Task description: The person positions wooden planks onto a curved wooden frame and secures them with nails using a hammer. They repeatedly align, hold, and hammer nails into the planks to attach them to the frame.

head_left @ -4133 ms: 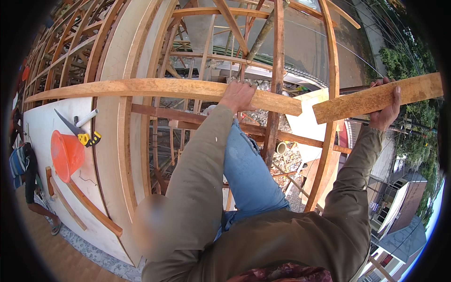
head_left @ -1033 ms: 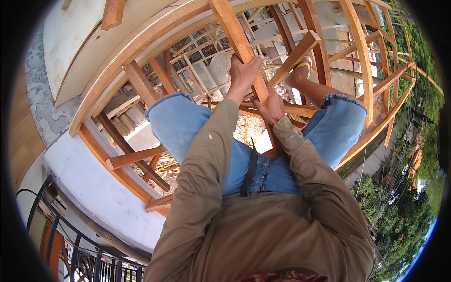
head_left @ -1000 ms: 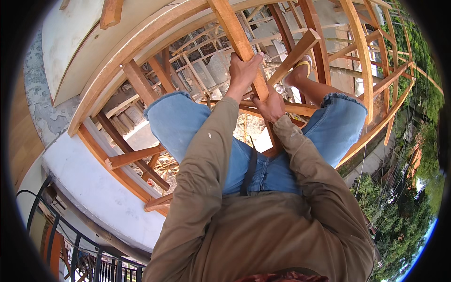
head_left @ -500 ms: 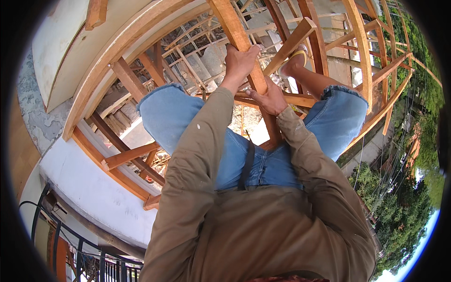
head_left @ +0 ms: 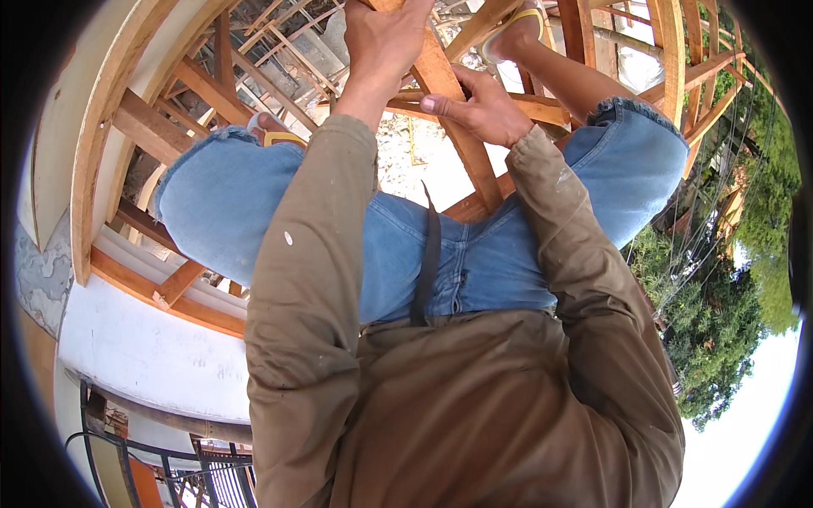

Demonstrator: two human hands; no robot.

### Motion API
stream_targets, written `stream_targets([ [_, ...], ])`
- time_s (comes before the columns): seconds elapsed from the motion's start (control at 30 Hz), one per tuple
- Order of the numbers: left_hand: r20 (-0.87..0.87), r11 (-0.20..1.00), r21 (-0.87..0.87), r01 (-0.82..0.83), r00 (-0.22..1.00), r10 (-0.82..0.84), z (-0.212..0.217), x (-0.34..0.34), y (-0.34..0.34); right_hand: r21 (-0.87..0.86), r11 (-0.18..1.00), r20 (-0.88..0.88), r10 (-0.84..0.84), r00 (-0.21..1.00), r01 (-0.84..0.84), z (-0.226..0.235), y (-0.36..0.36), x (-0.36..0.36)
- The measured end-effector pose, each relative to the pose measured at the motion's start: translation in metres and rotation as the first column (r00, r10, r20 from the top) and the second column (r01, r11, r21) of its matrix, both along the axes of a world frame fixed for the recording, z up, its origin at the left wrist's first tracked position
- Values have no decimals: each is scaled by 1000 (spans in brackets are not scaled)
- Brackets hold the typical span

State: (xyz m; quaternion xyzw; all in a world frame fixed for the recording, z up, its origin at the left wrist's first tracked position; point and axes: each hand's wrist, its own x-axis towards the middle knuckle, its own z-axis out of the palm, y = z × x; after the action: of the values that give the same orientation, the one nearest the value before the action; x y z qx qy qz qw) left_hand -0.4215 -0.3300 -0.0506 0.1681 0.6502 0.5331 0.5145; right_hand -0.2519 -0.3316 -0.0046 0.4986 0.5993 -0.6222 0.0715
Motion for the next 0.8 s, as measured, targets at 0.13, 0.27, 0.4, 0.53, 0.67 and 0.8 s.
stream_targets([
  [0.13, 34, 995, -73, -61, 997, 64, 23, -3, 1, -1, 1000, -9, 2, 1000, -2, 4, 0, -2],
  [0.27, -84, 985, -174, 13, 996, -28, 19, -10, 4, 37, 999, -11, 8, 1000, -8, 8, -1, -4],
  [0.4, -72, 980, -197, 3, 997, -17, 20, 0, 1, 94, 995, -29, -18, 999, 21, -6, -14, 8],
  [0.53, -62, 960, -275, 50, 996, -70, 31, -3, 1, 155, 988, 89, -10, 996, -4, 6, -18, -3],
  [0.67, -24, 965, -257, 49, 998, -57, 36, -9, 1, 193, 981, 101, 0, 995, -20, 6, -17, -9],
  [0.8, -2, 970, -242, 33, 999, -34, 30, -6, 1, 275, 961, 109, -18, 994, -13, -8, -22, -2],
])
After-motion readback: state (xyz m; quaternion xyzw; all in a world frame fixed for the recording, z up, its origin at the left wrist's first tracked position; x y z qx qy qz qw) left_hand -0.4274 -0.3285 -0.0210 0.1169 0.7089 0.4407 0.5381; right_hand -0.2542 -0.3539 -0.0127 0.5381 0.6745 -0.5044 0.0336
